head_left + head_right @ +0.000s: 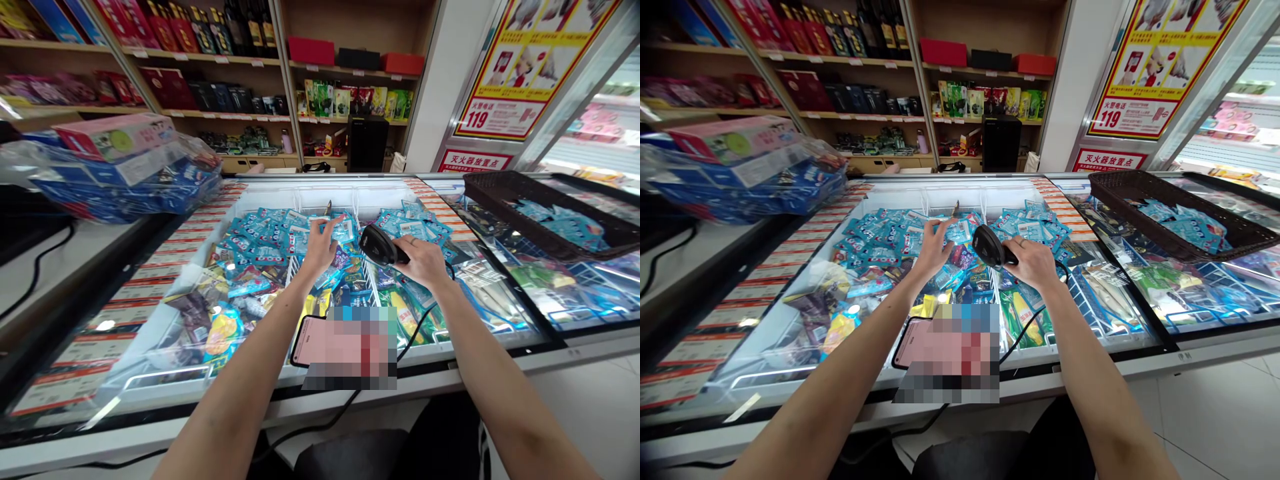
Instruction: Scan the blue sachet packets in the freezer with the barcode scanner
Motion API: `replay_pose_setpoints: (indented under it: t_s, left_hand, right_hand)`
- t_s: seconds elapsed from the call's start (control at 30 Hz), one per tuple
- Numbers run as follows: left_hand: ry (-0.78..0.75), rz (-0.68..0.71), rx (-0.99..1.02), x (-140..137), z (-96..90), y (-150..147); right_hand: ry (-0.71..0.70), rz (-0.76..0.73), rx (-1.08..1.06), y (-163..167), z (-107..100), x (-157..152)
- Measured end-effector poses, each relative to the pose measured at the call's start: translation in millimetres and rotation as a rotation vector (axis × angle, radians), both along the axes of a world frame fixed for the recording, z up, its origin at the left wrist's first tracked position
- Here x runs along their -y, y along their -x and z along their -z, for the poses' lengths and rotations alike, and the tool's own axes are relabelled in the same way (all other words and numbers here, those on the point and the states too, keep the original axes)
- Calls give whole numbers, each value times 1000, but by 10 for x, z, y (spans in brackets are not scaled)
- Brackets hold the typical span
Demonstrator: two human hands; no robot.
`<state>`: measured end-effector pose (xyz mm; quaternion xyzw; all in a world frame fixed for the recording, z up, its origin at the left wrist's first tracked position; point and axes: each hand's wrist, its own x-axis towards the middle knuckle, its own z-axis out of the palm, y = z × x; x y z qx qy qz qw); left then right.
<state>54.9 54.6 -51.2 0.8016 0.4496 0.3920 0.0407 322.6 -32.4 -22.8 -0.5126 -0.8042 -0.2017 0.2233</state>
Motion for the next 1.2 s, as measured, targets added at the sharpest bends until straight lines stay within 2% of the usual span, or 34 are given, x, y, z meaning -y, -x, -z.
replay_pose_setpoints:
  t_s: [0.17, 0.23, 0.3, 0.4, 0.5, 0.73, 1.0, 1.13, 1.2]
  left_hand:
    - [-58, -350, -34, 135, -72, -21]
    - [-63, -423, -86, 187, -103, -29]
    - [-65, -421, -162, 209, -113, -31]
    - [-62, -331, -256, 178, -84, -20]
    - [-30, -247, -293, 112, -34, 3]
    - [-27, -157, -390, 45, -22, 168]
    - [-50, -214, -456, -15, -24, 454]
    - [-115, -332, -473, -32, -3, 474]
    - [-160, -336, -474, -36, 1, 451]
  right_hand:
    - [-11, 33, -17, -49, 28, -27]
    - [-21, 47, -31, -72, 43, -41]
    - [-27, 59, -43, -93, 55, -54]
    - [-29, 87, -53, -118, 65, -68]
    - [-31, 120, -63, -137, 65, -77]
    - [-29, 169, -79, -165, 42, -92]
    - [-24, 243, -96, -178, 24, -84]
    - [-15, 275, -96, -174, 6, -75]
    - [-16, 300, -104, -172, -3, -74]
